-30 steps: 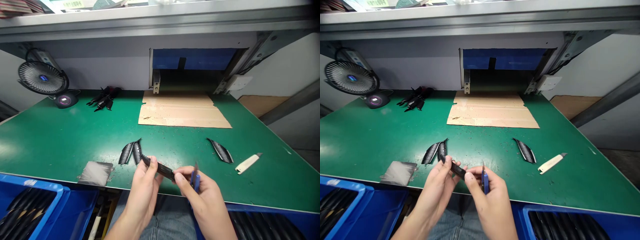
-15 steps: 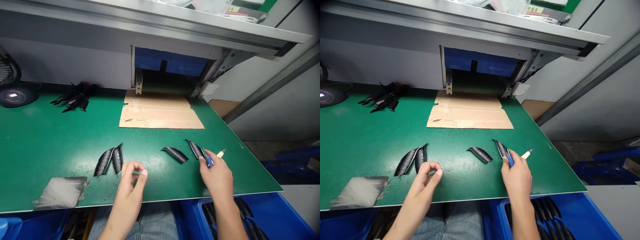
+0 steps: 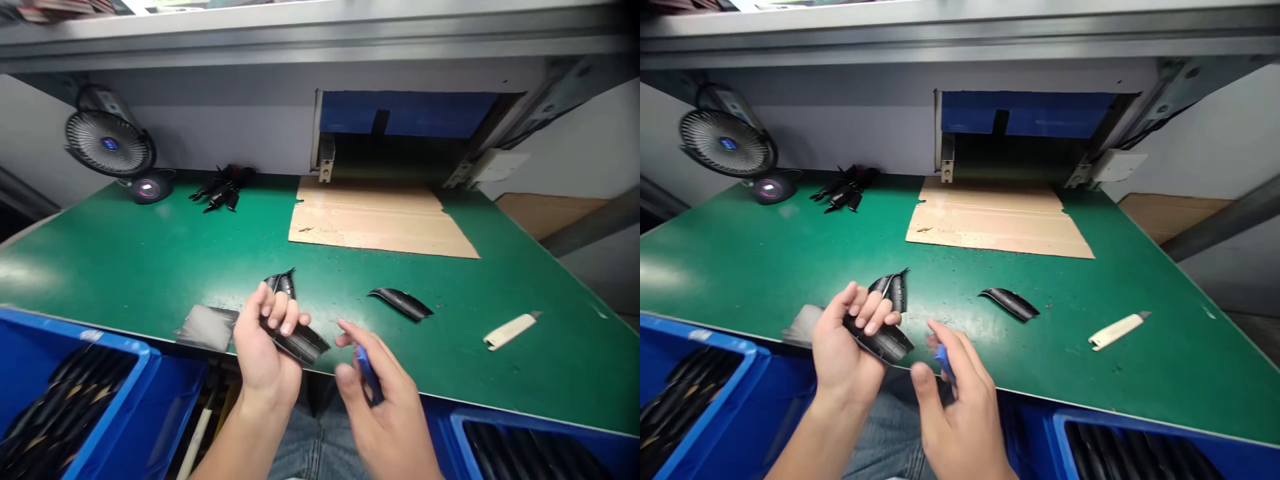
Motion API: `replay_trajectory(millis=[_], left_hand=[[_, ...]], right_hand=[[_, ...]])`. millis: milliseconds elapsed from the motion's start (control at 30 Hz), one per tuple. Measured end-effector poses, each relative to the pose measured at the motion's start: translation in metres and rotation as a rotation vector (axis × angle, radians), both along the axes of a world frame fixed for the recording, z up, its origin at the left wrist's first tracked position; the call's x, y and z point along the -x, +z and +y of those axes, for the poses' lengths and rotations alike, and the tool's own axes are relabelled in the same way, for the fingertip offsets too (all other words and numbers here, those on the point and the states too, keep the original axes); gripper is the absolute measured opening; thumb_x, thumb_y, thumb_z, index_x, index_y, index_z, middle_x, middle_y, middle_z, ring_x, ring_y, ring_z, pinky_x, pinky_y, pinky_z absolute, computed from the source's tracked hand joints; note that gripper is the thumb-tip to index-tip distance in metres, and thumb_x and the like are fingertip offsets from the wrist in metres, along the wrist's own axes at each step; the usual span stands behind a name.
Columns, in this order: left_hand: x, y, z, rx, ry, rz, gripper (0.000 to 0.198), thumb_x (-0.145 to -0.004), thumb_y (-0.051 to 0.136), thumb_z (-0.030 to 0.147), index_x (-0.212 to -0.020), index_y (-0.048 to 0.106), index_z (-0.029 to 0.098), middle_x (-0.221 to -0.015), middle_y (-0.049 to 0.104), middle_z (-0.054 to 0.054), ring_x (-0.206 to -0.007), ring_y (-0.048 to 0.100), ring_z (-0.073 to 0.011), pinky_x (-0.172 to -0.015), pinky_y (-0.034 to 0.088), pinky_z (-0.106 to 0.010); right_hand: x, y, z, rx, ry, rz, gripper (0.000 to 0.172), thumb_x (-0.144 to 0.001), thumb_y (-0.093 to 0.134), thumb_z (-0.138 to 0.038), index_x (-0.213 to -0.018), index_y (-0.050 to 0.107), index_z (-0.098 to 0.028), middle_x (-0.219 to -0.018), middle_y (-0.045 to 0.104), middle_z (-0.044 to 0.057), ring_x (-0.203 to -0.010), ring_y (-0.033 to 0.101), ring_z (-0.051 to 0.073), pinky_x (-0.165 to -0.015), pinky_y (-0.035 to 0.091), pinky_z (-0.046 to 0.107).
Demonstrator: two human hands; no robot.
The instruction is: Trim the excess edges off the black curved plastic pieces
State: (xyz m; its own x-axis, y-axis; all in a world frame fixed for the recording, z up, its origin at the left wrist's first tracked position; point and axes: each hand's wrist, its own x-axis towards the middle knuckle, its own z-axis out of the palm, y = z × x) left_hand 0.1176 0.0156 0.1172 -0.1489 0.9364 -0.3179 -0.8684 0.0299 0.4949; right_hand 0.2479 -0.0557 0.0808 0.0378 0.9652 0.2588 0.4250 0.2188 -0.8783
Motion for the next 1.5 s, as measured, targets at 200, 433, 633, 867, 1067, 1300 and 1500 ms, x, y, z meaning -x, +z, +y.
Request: replay_trajectory(millis=[200, 433, 633, 867, 1067, 1300, 1500], left_hand=[[0.024, 0.001, -0.003, -0.179, 0.27, -0.066, 0.037, -0.085, 0.045, 0.024, -0.058, 0.019, 0.019, -0.053, 0.012, 0.006, -0.045, 0.016, -0.009, -0.042, 0.029, -0.021], [0.017, 0.005, -0.014, -0.298, 0.223, -0.002, 0.036, -0.088, 0.039, 0.029, -0.059, 0.02, 0.019, -0.053, 0.012, 0.005, -0.045, 0.016, -0.0103, -0.042, 0.028, -0.023], [0.016, 0.006, -0.017, -0.272, 0.219, 0.037, 0.036, -0.089, 0.036, 0.027, -0.058, 0.02, 0.019, -0.052, 0.011, 0.005, -0.044, 0.014, -0.0103, -0.041, 0.027, -0.023], [0.014, 0.006, -0.017, -0.222, 0.246, 0.058, 0.036, -0.087, 0.039, 0.025, -0.058, 0.019, 0.019, -0.052, 0.01, 0.005, -0.043, 0.012, -0.0102, -0.041, 0.026, -0.023], [0.014, 0.007, -0.016, -0.232, 0.239, 0.057, 0.037, -0.088, 0.038, 0.025, -0.058, 0.018, 0.019, -0.051, 0.009, 0.005, -0.043, 0.012, -0.0098, -0.041, 0.024, -0.023], [0.014, 0.006, -0.014, -0.239, 0.229, 0.082, 0.037, -0.088, 0.036, 0.024, -0.056, 0.018, 0.019, -0.05, 0.009, 0.005, -0.042, 0.012, -0.0098, -0.041, 0.023, -0.023], [0.017, 0.005, -0.014, -0.249, 0.211, 0.082, 0.038, -0.088, 0.04, 0.025, -0.057, 0.019, 0.019, -0.05, 0.011, 0.005, -0.041, 0.015, -0.0092, -0.042, 0.025, -0.022]], right_hand=[[0.002, -0.016, -0.011, -0.009, 0.147, -0.077, 0.037, -0.099, 0.051, -0.024, -0.135, 0.055, -0.031, -0.108, 0.066, 0.001, -0.094, 0.064, 0.012, -0.081, 0.051, 0.017], [0.01, -0.007, -0.005, 0.017, 0.208, -0.068, 0.029, -0.098, 0.053, -0.026, -0.125, 0.063, -0.03, -0.092, 0.066, 0.0, -0.082, 0.064, 0.013, -0.073, 0.051, 0.02], [0.008, -0.006, -0.005, 0.054, 0.177, -0.153, 0.023, -0.099, 0.05, -0.028, -0.116, 0.066, -0.03, -0.089, 0.066, 0.0, -0.079, 0.064, 0.015, -0.067, 0.05, 0.022], [0.01, -0.004, -0.004, 0.011, 0.113, -0.294, 0.021, -0.1, 0.049, -0.031, -0.111, 0.066, -0.03, -0.085, 0.066, -0.001, -0.075, 0.063, 0.016, -0.062, 0.047, 0.024], [0.013, -0.002, -0.005, -0.011, 0.05, -0.34, 0.018, -0.098, 0.052, -0.029, -0.109, 0.066, -0.031, -0.09, 0.067, -0.004, -0.08, 0.063, 0.014, -0.066, 0.044, 0.025], [0.016, 0.002, -0.005, -0.03, 0.023, -0.379, 0.017, -0.098, 0.052, -0.027, -0.106, 0.067, -0.029, -0.088, 0.068, -0.003, -0.079, 0.061, 0.014, -0.067, 0.04, 0.026], [0.017, 0.004, -0.006, -0.031, 0.013, -0.395, 0.019, -0.098, 0.052, -0.026, -0.107, 0.068, -0.026, -0.088, 0.068, 0.0, -0.079, 0.06, 0.016, -0.068, 0.04, 0.027]])
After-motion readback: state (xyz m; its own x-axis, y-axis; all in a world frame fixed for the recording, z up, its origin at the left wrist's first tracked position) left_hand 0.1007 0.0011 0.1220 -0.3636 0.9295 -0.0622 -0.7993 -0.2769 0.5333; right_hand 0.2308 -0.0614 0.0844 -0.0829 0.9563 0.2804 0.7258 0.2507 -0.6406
